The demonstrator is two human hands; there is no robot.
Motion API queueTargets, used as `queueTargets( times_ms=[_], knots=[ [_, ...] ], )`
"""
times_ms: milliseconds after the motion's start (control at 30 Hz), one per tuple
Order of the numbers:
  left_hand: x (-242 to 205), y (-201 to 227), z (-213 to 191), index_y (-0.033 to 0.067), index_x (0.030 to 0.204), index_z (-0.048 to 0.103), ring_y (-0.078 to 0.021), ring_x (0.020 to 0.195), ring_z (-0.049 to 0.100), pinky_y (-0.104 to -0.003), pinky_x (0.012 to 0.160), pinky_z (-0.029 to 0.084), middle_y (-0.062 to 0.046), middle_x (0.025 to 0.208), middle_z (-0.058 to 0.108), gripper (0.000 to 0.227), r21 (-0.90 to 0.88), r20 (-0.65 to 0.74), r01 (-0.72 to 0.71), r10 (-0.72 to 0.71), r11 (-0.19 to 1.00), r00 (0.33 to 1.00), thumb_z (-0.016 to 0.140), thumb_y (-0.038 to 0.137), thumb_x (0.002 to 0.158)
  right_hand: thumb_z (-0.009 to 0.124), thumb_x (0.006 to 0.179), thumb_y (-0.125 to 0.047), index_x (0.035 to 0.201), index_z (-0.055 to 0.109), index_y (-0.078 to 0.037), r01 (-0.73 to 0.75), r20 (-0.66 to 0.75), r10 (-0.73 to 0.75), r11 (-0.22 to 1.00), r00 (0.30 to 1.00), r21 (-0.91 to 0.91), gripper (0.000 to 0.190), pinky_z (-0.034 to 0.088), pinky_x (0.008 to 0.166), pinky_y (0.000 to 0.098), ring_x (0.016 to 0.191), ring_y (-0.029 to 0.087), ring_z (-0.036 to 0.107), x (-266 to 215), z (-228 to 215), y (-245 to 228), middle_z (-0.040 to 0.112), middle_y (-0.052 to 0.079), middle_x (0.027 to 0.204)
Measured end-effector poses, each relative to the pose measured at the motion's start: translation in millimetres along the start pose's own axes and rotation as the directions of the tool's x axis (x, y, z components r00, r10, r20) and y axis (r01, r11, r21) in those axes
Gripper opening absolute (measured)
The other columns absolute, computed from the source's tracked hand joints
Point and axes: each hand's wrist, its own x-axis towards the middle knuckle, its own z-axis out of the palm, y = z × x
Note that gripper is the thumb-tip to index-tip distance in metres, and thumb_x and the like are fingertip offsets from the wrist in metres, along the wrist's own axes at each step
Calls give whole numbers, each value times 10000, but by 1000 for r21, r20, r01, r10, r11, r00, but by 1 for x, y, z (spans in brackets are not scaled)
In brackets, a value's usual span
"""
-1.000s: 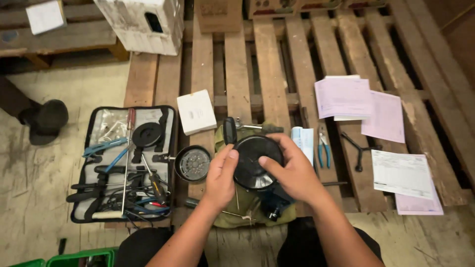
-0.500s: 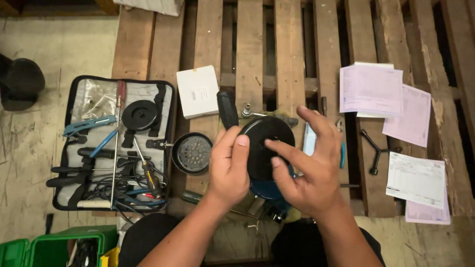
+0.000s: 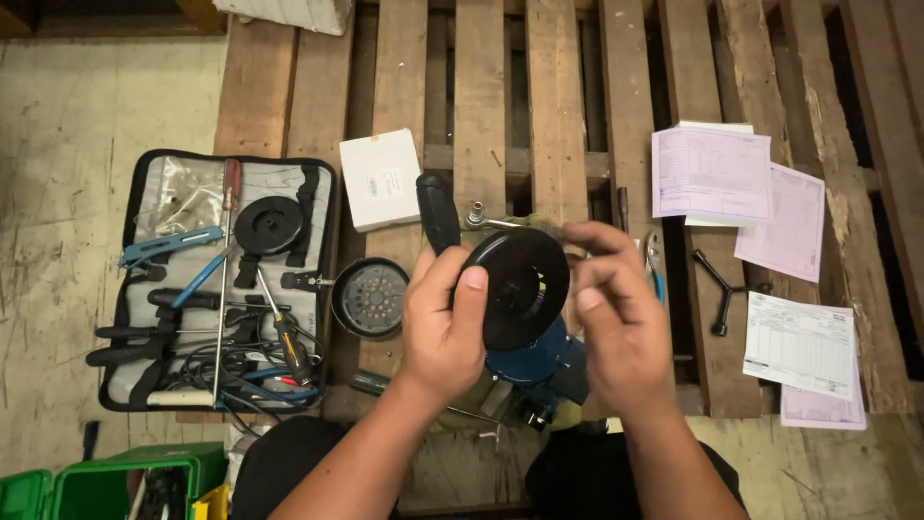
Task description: The person uses a screwdriver to remove screws from a blue fan motor housing, detaches the old fan blade, and installs a new fan blade onto the motor shaft. The person then secures the new blade with a nut.
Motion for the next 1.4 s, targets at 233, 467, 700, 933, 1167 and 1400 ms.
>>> queueTargets(
  times_ms=[233, 467, 700, 933, 1167, 1400],
  knots=[
    [3, 3, -1, 103, 866, 701, -298, 749, 636, -355, 683, 514, -113, 763, 567, 321, 3, 23, -24, 24, 1000, 999, 481, 273, 1027, 761, 877, -116, 942, 722, -71, 222, 28, -225, 925, 974, -309, 89, 461, 1112, 555, 1295, 439, 552, 3, 7, -11, 498, 231, 1342],
    [3, 3, 2, 94, 848, 662, -413, 745, 621, -415, 699, 502, -164, 747, 528, 308, 52, 76, -16, 12, 999, 997, 481, 262, 1032, 831, 856, -141, 925, 796, -132, 399, 106, -412, 739, 905, -542, 78, 466, 1093, 552, 1240, 446, 597, 8, 20, -8, 604, 203, 1278],
    [2, 1, 2, 98, 857, 657, -472, 778, 611, -432, 711, 504, -175, 740, 512, 274, 95, 146, -11, -3, 995, 989, 499, 246, 1025, 759, 874, -125, 893, 740, -91, 365, 74, -399, 731, 914, -577, 43, 494, 1050, 558, 1165, 431, 627, 1, 21, 5, 633, 147, 1180],
    [4, -23, -3, 91, 859, 680, -353, 734, 634, -397, 677, 508, -144, 712, 529, 298, 35, 105, 29, -32, 999, 994, 507, 253, 1040, 360, 1095, -150, 827, 477, -46, 42, -272, -27, 998, 962, 49, 311, 572, 978, 534, 994, 367, 657, 1, -21, 35, 533, 181, 955],
    [12, -4, -2, 91, 864, 686, -262, 723, 629, -334, 651, 514, -103, 703, 513, 268, -19, 106, -8, 10, 1000, 994, 636, 318, 997, 629, 948, -103, 1304, 602, 28, -236, -88, 241, 970, 967, 66, 380, 613, 767, 447, 910, 267, 699, 0, -33, 27, 662, 221, 1118],
    [10, -15, -2, 128, 1063, 690, -286, 818, 644, -371, 748, 552, -104, 850, 510, 296, 113, 68, -7, -1, 994, 998, 693, 403, 953, 798, 850, -29, 1218, 662, 1, -79, -90, 83, 996, 993, 47, 393, 634, 693, 367, 803, 223, 724, -8, -28, 28, 726, 174, 964]
  ],
)
